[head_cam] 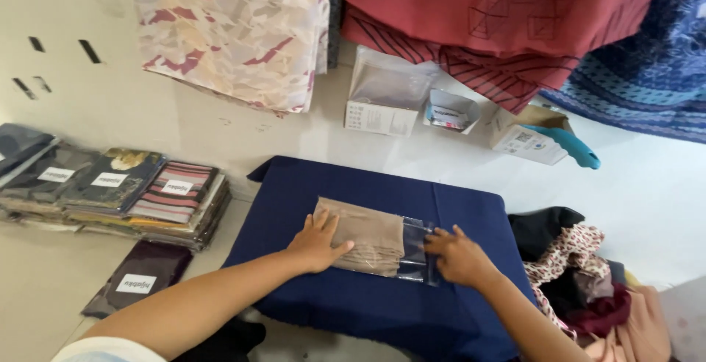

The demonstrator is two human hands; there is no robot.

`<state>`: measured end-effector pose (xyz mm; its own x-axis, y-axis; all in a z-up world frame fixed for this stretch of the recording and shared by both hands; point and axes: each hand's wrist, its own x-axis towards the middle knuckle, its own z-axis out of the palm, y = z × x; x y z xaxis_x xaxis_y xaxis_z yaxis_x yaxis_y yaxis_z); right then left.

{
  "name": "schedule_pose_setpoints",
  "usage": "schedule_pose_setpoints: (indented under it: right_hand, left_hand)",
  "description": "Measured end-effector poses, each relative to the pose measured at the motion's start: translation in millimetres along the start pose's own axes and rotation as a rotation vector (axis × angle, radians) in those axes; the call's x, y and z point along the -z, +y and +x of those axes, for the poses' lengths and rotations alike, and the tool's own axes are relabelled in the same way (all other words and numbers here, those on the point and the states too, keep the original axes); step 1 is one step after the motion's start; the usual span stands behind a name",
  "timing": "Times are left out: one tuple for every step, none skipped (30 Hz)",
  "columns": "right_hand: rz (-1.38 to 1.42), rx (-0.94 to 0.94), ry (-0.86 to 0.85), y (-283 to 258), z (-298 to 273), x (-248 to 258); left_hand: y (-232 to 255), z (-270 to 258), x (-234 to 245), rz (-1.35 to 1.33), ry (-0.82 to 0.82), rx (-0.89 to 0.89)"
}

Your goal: The person cleans a hijab with a lint roller, folds it, places it inside a clear plastic bag, and seals the bag with a label.

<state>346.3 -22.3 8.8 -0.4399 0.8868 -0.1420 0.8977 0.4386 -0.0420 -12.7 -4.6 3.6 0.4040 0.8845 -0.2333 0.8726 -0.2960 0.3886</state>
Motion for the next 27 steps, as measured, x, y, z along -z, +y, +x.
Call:
schedule_pose_setpoints:
  right_hand:
    - [-0.155, -0.114, 0.125, 21.9, 8.9, -17.5]
    - [-0.310, -0.226, 0.250, 44.0, 17.6, -35.0]
    - [-0.310, -0.234, 0.248, 24.2, 15.2, -21.6]
    - [-0.192, -0.225, 0.410, 4.4, 13.3, -8.2]
    - [-0.074, -0.211, 0.571, -15.5, 12.6, 5.3]
    - [-0.075, -0.216, 0.568, -33.9, 13.8, 10.5]
    - [-0.066, -0.140, 0.615, -52.6, 17.1, 16.4]
    - [-0.056, -0.064, 0.662, -71.3, 20.5, 22.5]
    - [-0.058, -0.065, 0.664, -83.1, 25.2, 23.3]
    - [-0.031, -0.059, 0.530, -94.7, 30.1, 24.1]
    - [-0.005, -0.051, 0.395, -106.2, 35.5, 25.5]
    - [-0.008, -0.050, 0.397, -111.1, 38.6, 25.9]
    - [-0.007, -0.058, 0.324, -117.2, 41.3, 24.8]
    - [-0.007, -0.065, 0.250, -123.1, 44.3, 23.6]
    - [-0.007, -0.063, 0.254, -116.1, 50.5, 6.0]
    - [-0.009, -0.003, 0.353, -109.0, 57.0, -11.6]
    - [-0.007, 0.056, 0.448, -103.6, 62.9, -30.8]
    - [-0.004, 0.058, 0.448, -101.0, 64.6, -33.3]
    - [0.021, 0.016, 0.373, -99.3, 64.2, -38.0]
    - [0.045, -0.026, 0.298, -97.8, 64.0, -43.0]
    - [0.052, -0.023, 0.290, -96.9, 65.4, -43.8]
    - [0.028, -0.044, 0.274, -96.1, 66.7, -44.6]
    - [0.006, -0.069, 0.258, -94.6, 66.4, -46.0]
    - [0.013, -0.071, 0.249, -98.8, 64.7, -46.1]
    - [0.022, -0.076, 0.231, -99.6, 64.3, -42.5]
    - [0.031, -0.081, 0.212, -100.7, 63.5, -38.5]
    - [0.030, -0.084, 0.214, -100.0, 64.8, -38.3]
  left_hand:
    - [10.2, -4.0, 4.1, 0.011, 0.016, 0.064]
    - [20.3, -7.9, 8.3, 0.022, 0.033, 0.128]
    - [24.5, -11.6, 14.7, 0.023, 0.029, 0.121]
    - [28.6, -15.2, 21.1, 0.067, 0.128, 0.074]
    - [32.2, -19.2, 27.1, 0.110, 0.228, 0.030]
    - [31.1, -18.1, 27.3, 0.108, 0.225, 0.025]
    - [29.2, -16.8, 28.7, 0.141, 0.238, -0.046]
    - [27.2, -15.5, 30.3, 0.173, 0.251, -0.117]
    - [27.3, -14.3, 28.4, 0.174, 0.254, -0.118]
    - [27.3, -13.0, 26.6, 0.188, 0.244, -0.192]
    - [27.3, -11.4, 25.2, 0.202, 0.235, -0.265]
    - [27.2, -7.2, 20.9, 0.202, 0.239, -0.265]
    - [26.2, -3.8, 15.7, 0.220, 0.239, -0.304]
    - [25.1, -0.1, 10.4, 0.239, 0.238, -0.342]
    - [17.1, 11.6, -3.0, 0.242, 0.241, -0.341]
    - [8.9, 23.7, -16.3, 0.237, 0.295, -0.370]
    - [-0.2, 34.2, -30.9, 0.232, 0.343, -0.398]
    - [-0.5, 34.3, -28.8, 0.234, 0.341, -0.395]
    - [-0.8, 32.4, -29.8, 0.235, 0.346, -0.406]
    - [-1.3, 30.6, -30.9, 0.236, 0.352, -0.416]
    - [-1.8, 30.9, -32.1, 0.233, 0.343, -0.410]
    - [-2.2, 31.1, -33.2, 0.217, 0.364, -0.419]
    - [-1.4, 31.7, -35.1, 0.201, 0.384, -0.431]
    - [-4.0, 30.4, -38.3, 0.197, 0.373, -0.428]
    - [-4.7, 32.5, -39.1, 0.192, 0.383, -0.426]
    - [-5.1, 34.0, -39.5, 0.186, 0.392, -0.423]
    - [-5.6, 35.5, -39.7, 0.186, 0.393, -0.426]
